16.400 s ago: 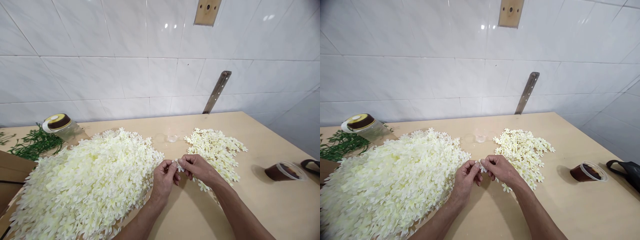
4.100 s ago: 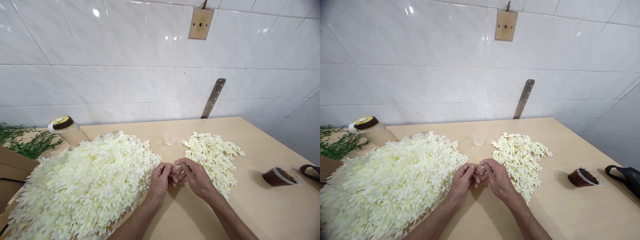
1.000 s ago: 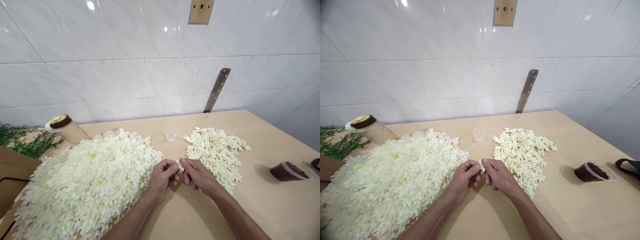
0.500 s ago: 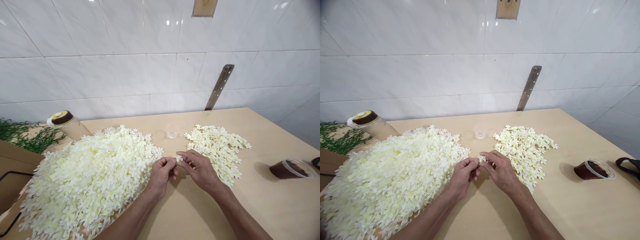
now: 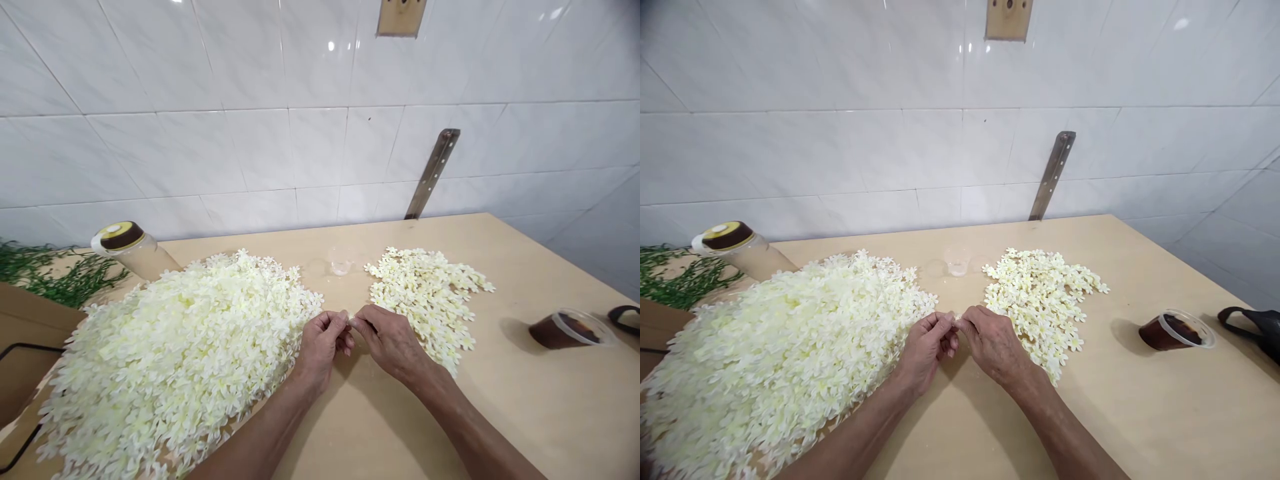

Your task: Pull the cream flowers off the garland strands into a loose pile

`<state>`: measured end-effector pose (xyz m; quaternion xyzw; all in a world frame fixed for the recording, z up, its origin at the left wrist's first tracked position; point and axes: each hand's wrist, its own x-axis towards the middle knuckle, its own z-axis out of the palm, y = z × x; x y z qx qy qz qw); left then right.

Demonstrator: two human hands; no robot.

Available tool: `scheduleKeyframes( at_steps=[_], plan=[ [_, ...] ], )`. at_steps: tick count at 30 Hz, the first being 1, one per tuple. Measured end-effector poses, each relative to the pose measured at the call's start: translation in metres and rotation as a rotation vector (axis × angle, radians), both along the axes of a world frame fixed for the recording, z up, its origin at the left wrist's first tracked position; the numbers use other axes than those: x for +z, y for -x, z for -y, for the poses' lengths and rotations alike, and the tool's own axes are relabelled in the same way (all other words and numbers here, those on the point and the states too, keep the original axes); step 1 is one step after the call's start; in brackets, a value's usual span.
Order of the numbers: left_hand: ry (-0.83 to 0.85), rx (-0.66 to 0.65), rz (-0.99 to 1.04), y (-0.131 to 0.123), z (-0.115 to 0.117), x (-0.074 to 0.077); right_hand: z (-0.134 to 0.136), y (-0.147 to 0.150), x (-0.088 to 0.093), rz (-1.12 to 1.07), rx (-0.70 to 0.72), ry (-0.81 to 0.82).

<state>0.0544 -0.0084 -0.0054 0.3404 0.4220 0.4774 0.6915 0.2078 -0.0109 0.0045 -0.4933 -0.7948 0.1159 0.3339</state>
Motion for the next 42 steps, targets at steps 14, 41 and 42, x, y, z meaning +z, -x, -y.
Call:
scheduleKeyframes(
  at_steps=[14,41,42],
  plan=[
    [-0.053,-0.086,-0.082,0.0,-0.002,-0.007,-0.002,-0.008,0.007,-0.045,0.097,0.118],
    [0.002,-0.051,0.066,0.003,-0.003,-0.007,0.002,-0.003,0.018,-0.231,0.115,0.364],
    [0.001,-0.051,0.046,0.002,-0.003,-0.006,0.002,-0.004,0.018,-0.209,0.085,0.332]
  ],
)
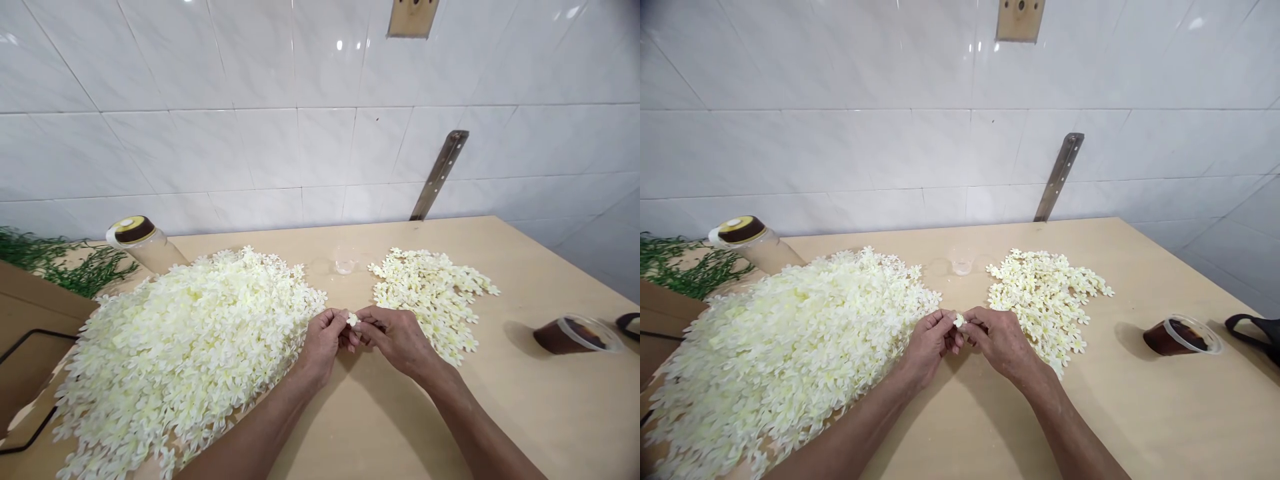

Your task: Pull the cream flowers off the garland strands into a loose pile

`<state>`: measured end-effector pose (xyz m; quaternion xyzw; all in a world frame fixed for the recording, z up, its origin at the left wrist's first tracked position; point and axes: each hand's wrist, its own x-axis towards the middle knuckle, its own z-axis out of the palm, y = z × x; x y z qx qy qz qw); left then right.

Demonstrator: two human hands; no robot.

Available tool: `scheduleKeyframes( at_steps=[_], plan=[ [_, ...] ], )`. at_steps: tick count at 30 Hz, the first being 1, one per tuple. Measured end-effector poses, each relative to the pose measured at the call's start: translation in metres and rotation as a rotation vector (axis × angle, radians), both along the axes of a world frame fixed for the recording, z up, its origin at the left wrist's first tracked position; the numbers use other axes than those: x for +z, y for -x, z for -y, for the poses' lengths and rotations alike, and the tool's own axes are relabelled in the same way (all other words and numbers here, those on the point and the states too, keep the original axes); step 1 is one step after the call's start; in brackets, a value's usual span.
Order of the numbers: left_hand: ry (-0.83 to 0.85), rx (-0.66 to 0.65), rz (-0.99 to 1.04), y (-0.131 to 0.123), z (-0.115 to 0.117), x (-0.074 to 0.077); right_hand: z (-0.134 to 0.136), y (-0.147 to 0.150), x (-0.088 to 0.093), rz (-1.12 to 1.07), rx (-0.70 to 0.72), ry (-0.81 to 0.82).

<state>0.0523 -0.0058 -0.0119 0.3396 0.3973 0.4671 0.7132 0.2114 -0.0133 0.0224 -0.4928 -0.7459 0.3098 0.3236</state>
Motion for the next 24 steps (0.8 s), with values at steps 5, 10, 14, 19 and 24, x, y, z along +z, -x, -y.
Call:
scheduleKeyframes(
  at_steps=[5,10,14,19,24],
  plan=[
    [0.002,-0.006,-0.021,-0.002,0.002,0.003,-0.001,-0.003,-0.007,0.159,-0.11,-0.162],
    [-0.058,-0.005,-0.075,-0.001,0.002,0.004,-0.001,-0.003,-0.018,0.221,-0.158,-0.284],
    [-0.073,0.067,-0.102,-0.001,0.0,0.001,-0.001,-0.002,-0.017,0.141,-0.132,-0.249],
    [-0.061,0.031,-0.12,-0.001,-0.001,0.003,-0.002,-0.003,-0.009,0.088,-0.008,-0.21],
    [-0.048,-0.029,-0.132,0.0,-0.001,0.002,-0.003,-0.004,-0.007,0.124,-0.035,-0.212]
  ],
)
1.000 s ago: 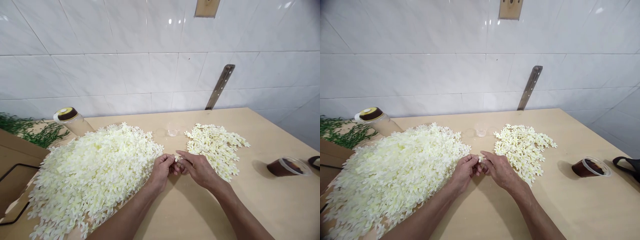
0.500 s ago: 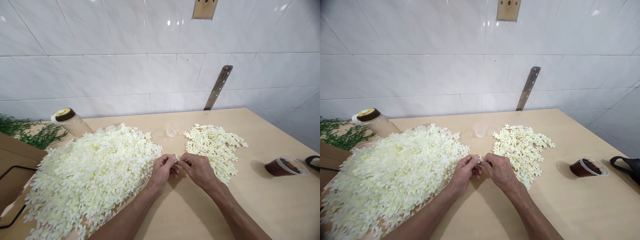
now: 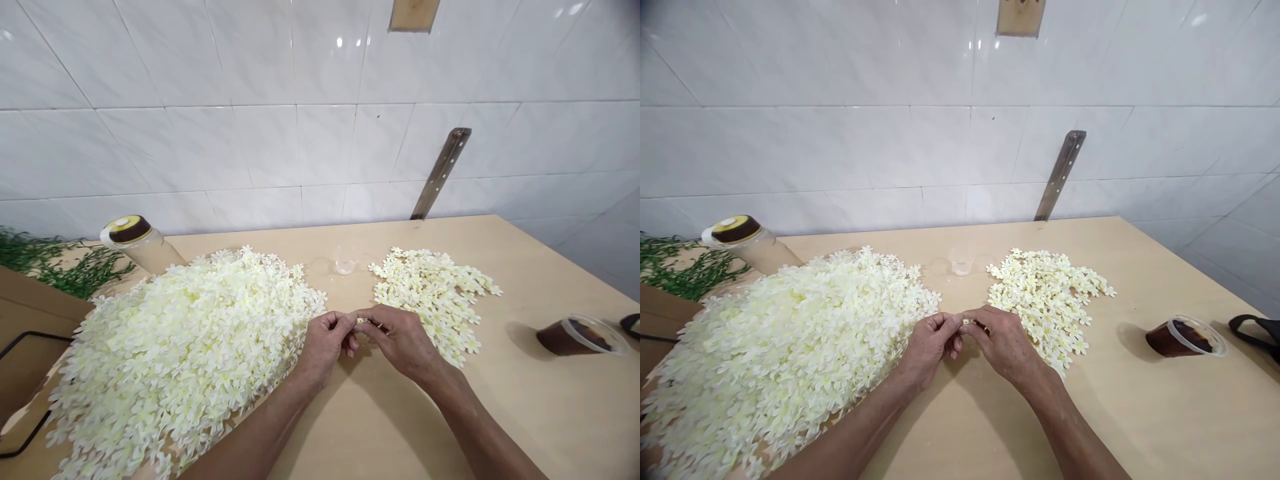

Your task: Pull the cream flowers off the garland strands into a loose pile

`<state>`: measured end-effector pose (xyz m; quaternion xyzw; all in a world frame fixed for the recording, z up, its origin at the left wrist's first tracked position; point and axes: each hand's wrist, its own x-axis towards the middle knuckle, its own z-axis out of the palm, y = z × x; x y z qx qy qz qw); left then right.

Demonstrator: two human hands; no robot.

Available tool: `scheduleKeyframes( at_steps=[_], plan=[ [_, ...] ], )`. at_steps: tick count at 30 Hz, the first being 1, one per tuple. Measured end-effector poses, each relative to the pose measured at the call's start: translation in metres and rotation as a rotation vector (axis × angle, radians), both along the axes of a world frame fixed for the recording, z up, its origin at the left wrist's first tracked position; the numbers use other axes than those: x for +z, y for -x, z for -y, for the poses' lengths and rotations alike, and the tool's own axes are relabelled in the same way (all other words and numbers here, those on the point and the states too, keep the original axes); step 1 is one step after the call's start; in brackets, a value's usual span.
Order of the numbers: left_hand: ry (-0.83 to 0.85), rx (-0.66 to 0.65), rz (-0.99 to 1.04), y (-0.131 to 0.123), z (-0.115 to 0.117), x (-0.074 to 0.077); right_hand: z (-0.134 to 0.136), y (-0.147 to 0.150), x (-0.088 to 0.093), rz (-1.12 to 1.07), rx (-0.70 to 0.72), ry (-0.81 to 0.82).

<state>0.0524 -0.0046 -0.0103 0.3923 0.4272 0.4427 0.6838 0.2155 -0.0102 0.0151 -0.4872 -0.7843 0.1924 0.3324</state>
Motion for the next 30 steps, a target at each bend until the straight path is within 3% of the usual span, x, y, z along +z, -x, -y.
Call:
scheduleKeyframes(
  at_steps=[8,12,20,25,30],
  plan=[
    [-0.014,-0.006,0.011,0.001,0.001,-0.001,0.003,0.001,-0.002,0.153,-0.031,-0.056],
    [-0.023,0.052,0.005,0.0,0.001,0.001,0.005,0.006,0.002,0.122,0.086,0.03],
    [-0.073,0.013,-0.165,-0.001,0.002,-0.002,0.004,0.003,0.003,0.081,0.055,0.19],
    [-0.122,0.053,-0.228,-0.004,0.004,-0.009,0.001,-0.002,0.0,0.193,-0.061,0.123],
    [-0.096,0.077,-0.184,-0.004,0.004,-0.005,0.003,0.004,-0.009,0.319,-0.112,0.04]
  ],
)
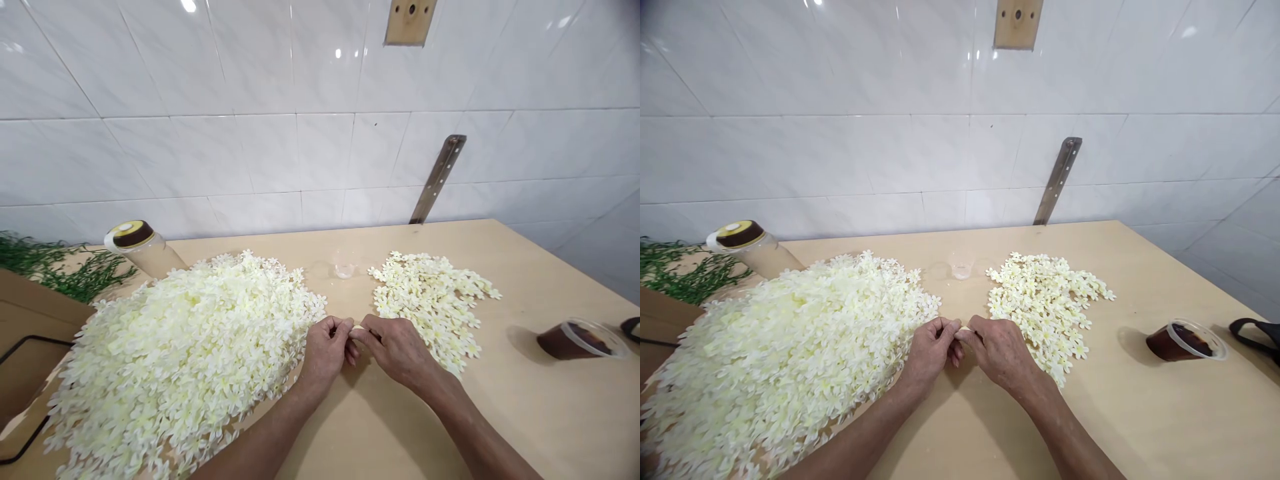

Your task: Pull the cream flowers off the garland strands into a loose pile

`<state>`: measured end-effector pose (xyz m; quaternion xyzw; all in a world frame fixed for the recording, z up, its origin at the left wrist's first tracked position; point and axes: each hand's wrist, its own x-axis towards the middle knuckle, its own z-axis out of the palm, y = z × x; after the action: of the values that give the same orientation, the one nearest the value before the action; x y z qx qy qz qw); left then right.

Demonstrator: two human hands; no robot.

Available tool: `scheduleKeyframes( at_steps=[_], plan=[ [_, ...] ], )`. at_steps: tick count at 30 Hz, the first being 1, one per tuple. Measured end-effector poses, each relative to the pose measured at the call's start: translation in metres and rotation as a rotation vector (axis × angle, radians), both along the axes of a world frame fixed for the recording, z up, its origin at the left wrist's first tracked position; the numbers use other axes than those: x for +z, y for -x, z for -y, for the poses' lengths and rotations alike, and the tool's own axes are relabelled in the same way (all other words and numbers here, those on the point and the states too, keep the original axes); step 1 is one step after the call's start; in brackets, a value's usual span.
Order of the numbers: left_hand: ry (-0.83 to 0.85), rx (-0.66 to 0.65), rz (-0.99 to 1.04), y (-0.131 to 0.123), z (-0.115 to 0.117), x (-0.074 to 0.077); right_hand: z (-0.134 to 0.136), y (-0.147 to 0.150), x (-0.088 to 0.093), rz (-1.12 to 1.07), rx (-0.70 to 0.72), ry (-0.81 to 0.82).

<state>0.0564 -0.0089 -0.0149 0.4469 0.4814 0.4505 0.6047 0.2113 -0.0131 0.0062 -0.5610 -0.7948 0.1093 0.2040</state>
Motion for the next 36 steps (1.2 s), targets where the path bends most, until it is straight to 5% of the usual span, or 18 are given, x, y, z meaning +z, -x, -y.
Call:
scheduleKeyframes(
  at_steps=[9,21,29,36],
  plan=[
    [0.097,0.023,0.323,0.003,-0.003,0.009,-0.003,0.01,-0.004,-0.169,0.015,0.028],
    [-0.081,0.073,0.105,0.002,-0.003,-0.005,-0.002,0.001,0.009,-0.302,0.108,0.012],
    [-0.075,0.131,0.066,0.002,0.0,0.003,-0.001,0.0,0.01,-0.249,-0.109,0.044],
    [-0.082,0.098,0.079,0.001,-0.001,-0.001,-0.002,0.006,0.006,-0.601,-0.088,0.225]
  ],
)
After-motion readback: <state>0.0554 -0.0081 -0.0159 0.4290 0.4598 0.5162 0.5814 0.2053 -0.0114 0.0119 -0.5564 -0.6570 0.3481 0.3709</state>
